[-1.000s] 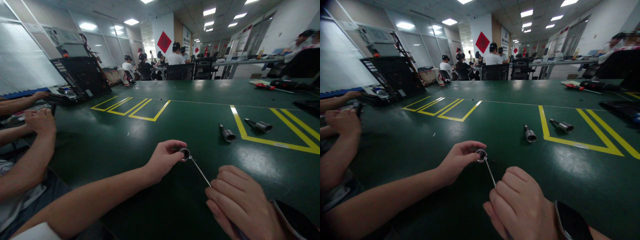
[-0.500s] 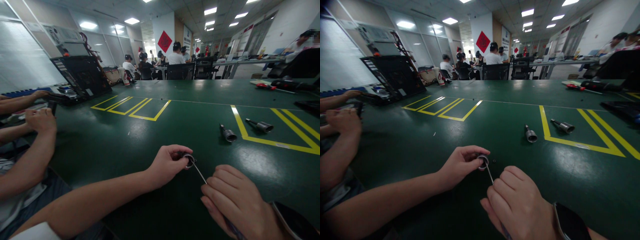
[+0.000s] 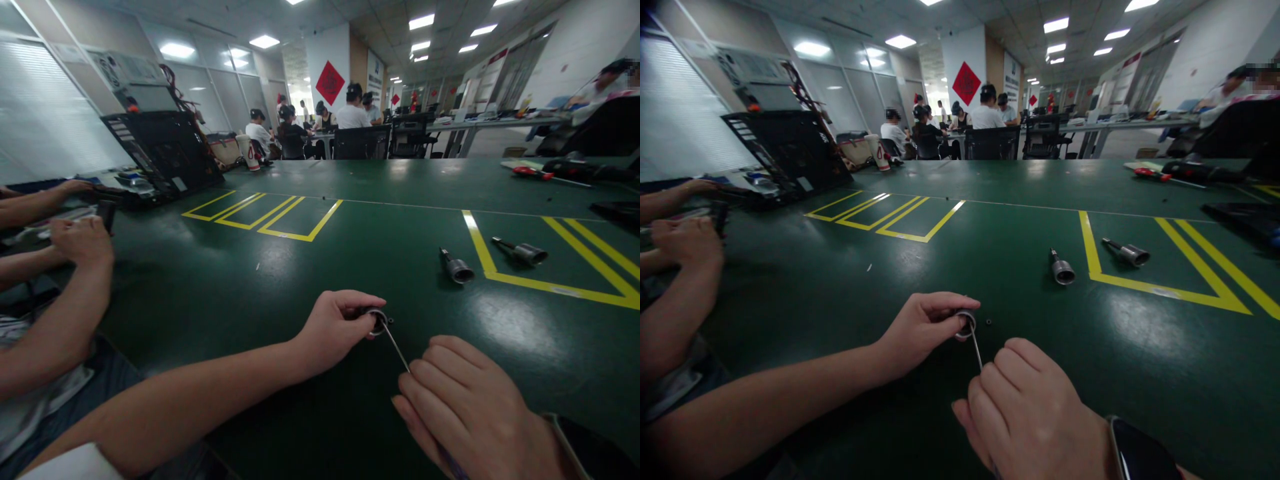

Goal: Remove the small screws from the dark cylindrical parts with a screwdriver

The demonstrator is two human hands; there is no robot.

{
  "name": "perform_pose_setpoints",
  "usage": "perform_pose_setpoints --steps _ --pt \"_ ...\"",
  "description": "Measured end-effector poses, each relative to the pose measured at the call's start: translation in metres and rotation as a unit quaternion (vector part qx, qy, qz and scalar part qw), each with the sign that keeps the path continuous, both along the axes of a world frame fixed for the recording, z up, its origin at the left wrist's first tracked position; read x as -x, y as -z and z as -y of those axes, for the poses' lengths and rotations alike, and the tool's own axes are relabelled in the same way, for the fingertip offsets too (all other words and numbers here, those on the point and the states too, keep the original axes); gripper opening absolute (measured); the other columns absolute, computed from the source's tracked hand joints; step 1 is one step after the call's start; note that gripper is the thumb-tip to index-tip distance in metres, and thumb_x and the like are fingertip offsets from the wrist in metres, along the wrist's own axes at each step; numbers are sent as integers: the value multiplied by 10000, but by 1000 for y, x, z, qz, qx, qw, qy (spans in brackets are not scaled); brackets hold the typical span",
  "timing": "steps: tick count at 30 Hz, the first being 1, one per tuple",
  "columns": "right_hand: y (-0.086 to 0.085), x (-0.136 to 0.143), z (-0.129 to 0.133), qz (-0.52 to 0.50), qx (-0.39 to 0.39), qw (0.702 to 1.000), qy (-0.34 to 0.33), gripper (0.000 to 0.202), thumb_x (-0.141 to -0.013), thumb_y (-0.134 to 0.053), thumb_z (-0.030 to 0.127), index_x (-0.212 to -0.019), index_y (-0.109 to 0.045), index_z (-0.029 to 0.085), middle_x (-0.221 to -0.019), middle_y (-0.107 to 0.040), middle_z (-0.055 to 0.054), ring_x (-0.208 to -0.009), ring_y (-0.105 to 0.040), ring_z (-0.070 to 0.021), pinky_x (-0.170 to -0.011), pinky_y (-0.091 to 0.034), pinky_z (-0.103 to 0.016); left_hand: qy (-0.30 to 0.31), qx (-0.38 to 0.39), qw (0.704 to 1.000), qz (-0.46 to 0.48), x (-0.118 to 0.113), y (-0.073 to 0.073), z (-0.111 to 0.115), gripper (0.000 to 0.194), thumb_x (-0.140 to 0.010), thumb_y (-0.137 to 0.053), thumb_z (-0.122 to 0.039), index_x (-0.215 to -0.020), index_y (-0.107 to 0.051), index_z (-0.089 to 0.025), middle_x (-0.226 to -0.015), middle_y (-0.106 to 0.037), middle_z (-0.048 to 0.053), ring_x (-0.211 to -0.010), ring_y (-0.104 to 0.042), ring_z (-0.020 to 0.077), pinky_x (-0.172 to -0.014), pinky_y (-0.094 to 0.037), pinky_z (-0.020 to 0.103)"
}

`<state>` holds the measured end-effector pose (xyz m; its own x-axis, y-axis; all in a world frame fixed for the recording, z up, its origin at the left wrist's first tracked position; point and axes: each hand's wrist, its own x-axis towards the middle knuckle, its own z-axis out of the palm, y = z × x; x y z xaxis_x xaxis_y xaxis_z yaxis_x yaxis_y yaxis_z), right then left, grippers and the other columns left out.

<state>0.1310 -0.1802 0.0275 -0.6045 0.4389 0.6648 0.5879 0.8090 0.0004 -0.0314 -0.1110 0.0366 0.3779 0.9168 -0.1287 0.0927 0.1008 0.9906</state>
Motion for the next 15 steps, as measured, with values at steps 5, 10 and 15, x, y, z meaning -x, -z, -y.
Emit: perform_pose_setpoints --steps 5,10,15 --pt "-1 1 1 -14 5 1000 0 261 -840 -457 54 -624 -558 161 -529 -517 -1 -520 -434 -133 -522 -302 -317 12 -1 1000 6 1 1 1 267 -685 -618 -68 -928 -712 -127 -779 -698 34 -642 -623 108 -629 -523 226" --pt "-4 1 1 -66 48 997 -4 225 -825 -450 26 -691 -580 152 -546 -535 -5 -522 -445 -126 -501 -303 -298 12 10 1000 12 2 0 1 256 -694 -613 -79 -925 -713 -130 -763 -697 35 -643 -625 116 -621 -522 233" --pt "-4 0 0 -74 51 996 -7 220 -822 -450 26 -700 -587 148 -553 -550 -9 -524 -466 -130 -502 -313 -300 1 20 1000 6 2 -1 0 267 -691 -606 -61 -934 -707 -108 -744 -694 34 -635 -624 110 -620 -518 225"
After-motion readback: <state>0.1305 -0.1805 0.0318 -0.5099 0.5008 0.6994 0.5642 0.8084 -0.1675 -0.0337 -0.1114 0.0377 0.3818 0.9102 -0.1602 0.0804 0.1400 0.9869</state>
